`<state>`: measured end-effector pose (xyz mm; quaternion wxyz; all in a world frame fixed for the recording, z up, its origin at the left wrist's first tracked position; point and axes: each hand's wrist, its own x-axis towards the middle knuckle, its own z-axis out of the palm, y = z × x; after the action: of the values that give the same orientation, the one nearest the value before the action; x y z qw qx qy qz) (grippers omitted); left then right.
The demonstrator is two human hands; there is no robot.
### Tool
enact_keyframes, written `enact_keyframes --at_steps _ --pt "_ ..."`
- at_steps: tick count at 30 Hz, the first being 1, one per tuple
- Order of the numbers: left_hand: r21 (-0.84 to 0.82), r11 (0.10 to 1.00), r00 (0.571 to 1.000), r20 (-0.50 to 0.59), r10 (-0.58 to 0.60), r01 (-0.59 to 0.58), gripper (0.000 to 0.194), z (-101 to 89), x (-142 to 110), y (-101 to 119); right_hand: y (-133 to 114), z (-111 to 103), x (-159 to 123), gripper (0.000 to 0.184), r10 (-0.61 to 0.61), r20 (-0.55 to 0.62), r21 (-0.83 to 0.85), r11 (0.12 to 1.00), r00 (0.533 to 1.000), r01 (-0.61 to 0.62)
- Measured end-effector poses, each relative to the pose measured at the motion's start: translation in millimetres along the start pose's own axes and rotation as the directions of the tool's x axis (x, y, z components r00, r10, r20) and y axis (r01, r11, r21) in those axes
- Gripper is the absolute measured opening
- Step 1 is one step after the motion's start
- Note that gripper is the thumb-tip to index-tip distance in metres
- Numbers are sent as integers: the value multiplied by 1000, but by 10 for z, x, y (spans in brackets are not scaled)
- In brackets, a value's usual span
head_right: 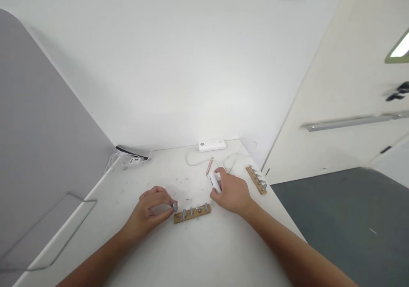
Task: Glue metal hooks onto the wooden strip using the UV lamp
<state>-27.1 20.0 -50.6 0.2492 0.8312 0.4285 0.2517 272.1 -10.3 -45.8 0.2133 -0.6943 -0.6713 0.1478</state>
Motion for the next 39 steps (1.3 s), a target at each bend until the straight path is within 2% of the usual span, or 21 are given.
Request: enact_keyframes --at_steps 6,11,18,26,39 --pt "36 999 1000 2 23 -23 5 -21 12 -3 9 -69 -34 58 -6 -22 -28 1000 1000 5" --pt "75 996 998 20 51 -53 5 -23 18 -29 8 -86 -60 50 -37 -32 -39 999 999 36" --pt "107 994 999 39 6 -10 8 -22 27 -48 -21 -8 -42 46 22 -91 -56 998 996 -27" --pt "118 993 1000 29 7 -10 9 -41 39 -8 67 72 -11 25 32 -37 -108 993 999 -36" --pt "137 990 999 7 31 -32 6 -12 27 -58 123 -32 -43 27 13 7 -70 997 1000 -13"
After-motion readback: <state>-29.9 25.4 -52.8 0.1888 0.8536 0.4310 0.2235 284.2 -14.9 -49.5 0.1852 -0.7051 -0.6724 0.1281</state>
